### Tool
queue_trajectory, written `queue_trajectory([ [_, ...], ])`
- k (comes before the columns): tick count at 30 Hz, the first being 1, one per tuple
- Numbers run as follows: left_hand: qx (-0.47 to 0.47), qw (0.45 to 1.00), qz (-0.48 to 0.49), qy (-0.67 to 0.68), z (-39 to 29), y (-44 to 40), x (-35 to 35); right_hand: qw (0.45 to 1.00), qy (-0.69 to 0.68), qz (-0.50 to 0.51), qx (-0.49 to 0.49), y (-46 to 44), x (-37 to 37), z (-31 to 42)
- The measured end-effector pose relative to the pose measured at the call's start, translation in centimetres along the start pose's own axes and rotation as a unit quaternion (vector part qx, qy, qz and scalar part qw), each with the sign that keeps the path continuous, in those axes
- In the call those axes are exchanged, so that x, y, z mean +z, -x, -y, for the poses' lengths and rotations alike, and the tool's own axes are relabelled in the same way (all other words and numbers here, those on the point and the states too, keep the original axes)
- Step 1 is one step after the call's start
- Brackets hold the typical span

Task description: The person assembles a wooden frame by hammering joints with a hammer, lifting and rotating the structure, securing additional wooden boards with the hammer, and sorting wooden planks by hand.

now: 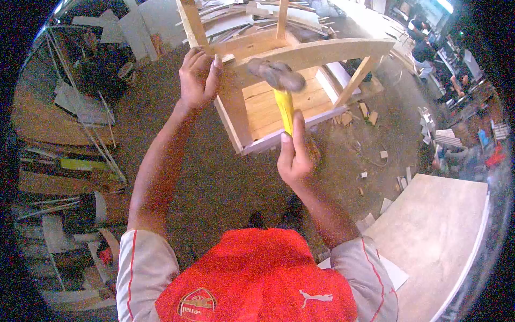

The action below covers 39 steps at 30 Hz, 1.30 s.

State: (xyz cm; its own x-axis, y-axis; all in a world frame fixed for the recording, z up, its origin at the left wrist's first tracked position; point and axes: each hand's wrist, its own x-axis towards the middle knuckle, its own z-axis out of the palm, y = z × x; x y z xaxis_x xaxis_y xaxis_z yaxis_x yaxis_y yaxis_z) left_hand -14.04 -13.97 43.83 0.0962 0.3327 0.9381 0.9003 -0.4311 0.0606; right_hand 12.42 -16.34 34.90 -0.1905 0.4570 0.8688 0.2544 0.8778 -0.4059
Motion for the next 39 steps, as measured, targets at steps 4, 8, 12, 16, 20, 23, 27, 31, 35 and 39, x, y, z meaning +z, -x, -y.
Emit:
queue_trajectory([
  [4, 0.018, 1.000, 0.015, -0.007, 0.8, 0.1, 0.0, 0.990, 0.005, 0.130, 0.056, 1.5, 1.5, -1.0],
  [8, -0.005, 1.000, 0.015, 0.009, 0.4, 0.2, 0.2, 0.998, -0.019, 0.054, 0.040, 1.7, 1.0, -0.2],
  [12, -0.021, 1.000, 0.017, 0.002, 0.6, 0.4, 0.2, 1.000, -0.009, 0.023, 0.003, 2.1, 2.6, -0.8],
  [16, 0.005, 1.000, 0.003, 0.006, 0.4, 0.2, 0.2, 0.993, -0.008, 0.095, 0.066, 2.2, 2.3, -0.2],
  [20, -0.005, 1.000, 0.014, 0.011, 0.5, 0.2, 0.1, 0.994, 0.032, -0.095, -0.046, 2.9, 3.6, -0.4],
  [23, 0.006, 1.000, 0.010, 0.011, 0.4, 0.3, 0.2, 0.994, -0.035, 0.062, 0.080, 3.3, 5.2, -0.8],
  [27, -0.008, 1.000, 0.010, 0.014, 0.0, 0.1, 0.0, 0.999, -0.027, -0.013, 0.043, 3.5, 4.5, -0.1],
  [31, 0.000, 1.000, 0.015, 0.013, 0.3, 0.2, 0.2, 0.994, -0.041, 0.021, 0.099, 4.0, 5.9, -0.5],
  [35, -0.002, 1.000, -0.004, 0.018, -0.1, -0.1, 0.4, 0.993, -0.055, 0.026, 0.104, 4.0, 5.8, -0.7],
  [39, -0.017, 0.998, 0.057, -0.015, 0.4, 0.5, -0.2, 0.995, -0.045, -0.076, 0.052, 4.0, 4.4, 0.6],
])
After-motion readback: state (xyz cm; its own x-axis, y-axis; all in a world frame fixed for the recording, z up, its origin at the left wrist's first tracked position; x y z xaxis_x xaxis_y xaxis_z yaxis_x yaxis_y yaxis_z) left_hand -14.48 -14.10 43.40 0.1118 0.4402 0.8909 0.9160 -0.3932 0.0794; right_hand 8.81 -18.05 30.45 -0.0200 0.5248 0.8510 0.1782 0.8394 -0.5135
